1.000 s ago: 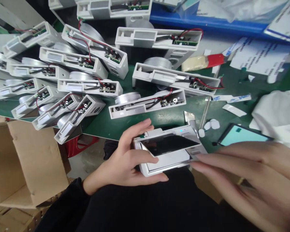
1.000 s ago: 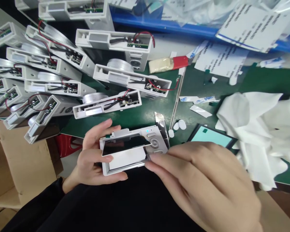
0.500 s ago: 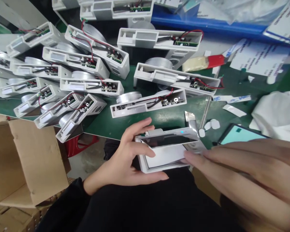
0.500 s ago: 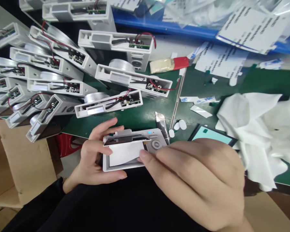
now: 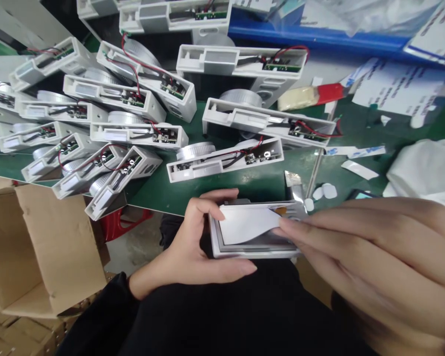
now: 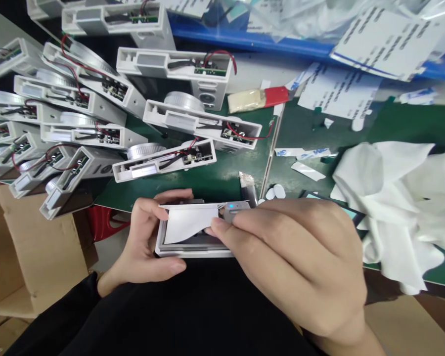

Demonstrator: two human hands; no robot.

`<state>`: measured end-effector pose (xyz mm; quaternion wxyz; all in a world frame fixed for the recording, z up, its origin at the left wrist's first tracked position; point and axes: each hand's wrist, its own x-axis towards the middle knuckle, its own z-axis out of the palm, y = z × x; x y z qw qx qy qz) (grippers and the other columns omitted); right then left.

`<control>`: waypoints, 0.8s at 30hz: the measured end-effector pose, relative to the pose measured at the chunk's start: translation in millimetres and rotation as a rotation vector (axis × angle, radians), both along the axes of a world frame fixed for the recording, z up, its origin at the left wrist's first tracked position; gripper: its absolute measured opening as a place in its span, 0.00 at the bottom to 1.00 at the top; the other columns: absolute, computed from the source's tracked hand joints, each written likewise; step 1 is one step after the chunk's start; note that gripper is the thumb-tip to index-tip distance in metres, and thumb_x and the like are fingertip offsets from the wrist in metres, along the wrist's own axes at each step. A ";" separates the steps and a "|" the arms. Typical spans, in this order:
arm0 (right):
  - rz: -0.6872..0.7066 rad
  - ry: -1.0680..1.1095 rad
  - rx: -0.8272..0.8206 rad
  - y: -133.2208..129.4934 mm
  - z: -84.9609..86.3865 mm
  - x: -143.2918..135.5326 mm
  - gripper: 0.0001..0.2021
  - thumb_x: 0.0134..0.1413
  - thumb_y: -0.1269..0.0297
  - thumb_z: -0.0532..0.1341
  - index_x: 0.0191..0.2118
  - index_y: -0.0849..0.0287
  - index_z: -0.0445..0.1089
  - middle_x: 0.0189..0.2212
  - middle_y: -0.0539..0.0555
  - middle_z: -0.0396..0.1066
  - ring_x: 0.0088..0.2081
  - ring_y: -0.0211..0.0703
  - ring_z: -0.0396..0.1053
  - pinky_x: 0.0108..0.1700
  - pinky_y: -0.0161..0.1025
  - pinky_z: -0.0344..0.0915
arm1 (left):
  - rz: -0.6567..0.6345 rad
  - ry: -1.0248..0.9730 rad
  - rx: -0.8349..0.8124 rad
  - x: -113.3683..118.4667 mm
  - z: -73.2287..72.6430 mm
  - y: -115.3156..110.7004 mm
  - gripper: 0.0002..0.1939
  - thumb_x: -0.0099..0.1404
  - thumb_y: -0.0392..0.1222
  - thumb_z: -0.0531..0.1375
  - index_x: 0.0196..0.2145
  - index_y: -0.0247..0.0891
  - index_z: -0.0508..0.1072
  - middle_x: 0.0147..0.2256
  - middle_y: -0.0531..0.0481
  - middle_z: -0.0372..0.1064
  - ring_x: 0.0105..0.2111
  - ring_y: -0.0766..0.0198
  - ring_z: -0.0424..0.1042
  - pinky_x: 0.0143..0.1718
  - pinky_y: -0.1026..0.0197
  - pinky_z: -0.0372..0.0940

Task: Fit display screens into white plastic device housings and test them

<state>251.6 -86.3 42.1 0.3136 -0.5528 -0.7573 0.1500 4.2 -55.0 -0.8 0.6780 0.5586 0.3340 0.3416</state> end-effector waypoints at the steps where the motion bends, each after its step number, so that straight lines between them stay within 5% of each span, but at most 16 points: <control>1: 0.023 -0.027 0.028 0.5 1.0 0.4 0.16 0.61 0.77 0.64 0.48 0.46 0.77 0.37 0.50 0.80 0.34 0.52 0.76 0.35 0.53 0.68 | 0.021 -0.016 -0.034 1.6 0.4 -1.0 0.30 0.59 0.46 0.75 0.50 0.48 0.61 0.64 0.40 0.64 0.64 0.47 0.69 0.58 0.46 0.70; 5: 0.108 -0.082 0.012 0.7 -0.1 -1.7 0.18 0.59 0.79 0.65 0.48 0.47 0.77 0.38 0.50 0.80 0.36 0.53 0.76 0.35 0.52 0.68 | 0.085 0.035 -0.107 8.6 5.8 -2.2 0.30 0.62 0.45 0.74 0.50 0.49 0.58 0.61 0.43 0.68 0.58 0.53 0.74 0.55 0.49 0.72; 13: 0.024 -0.067 0.117 0.4 -10.2 -9.9 0.17 0.57 0.81 0.65 0.44 0.48 0.76 0.33 0.49 0.79 0.32 0.52 0.74 0.34 0.52 0.65 | 0.032 0.098 -0.063 11.4 13.6 0.8 0.31 0.63 0.43 0.74 0.54 0.48 0.59 0.57 0.42 0.72 0.57 0.52 0.76 0.56 0.48 0.75; 24: -0.008 -0.066 0.128 4.2 -6.6 -14.1 0.14 0.59 0.79 0.66 0.42 0.49 0.76 0.33 0.50 0.79 0.32 0.50 0.75 0.34 0.51 0.66 | 0.030 0.006 -0.088 14.2 12.3 1.5 0.32 0.61 0.32 0.72 0.54 0.47 0.59 0.54 0.47 0.76 0.62 0.55 0.74 0.69 0.45 0.64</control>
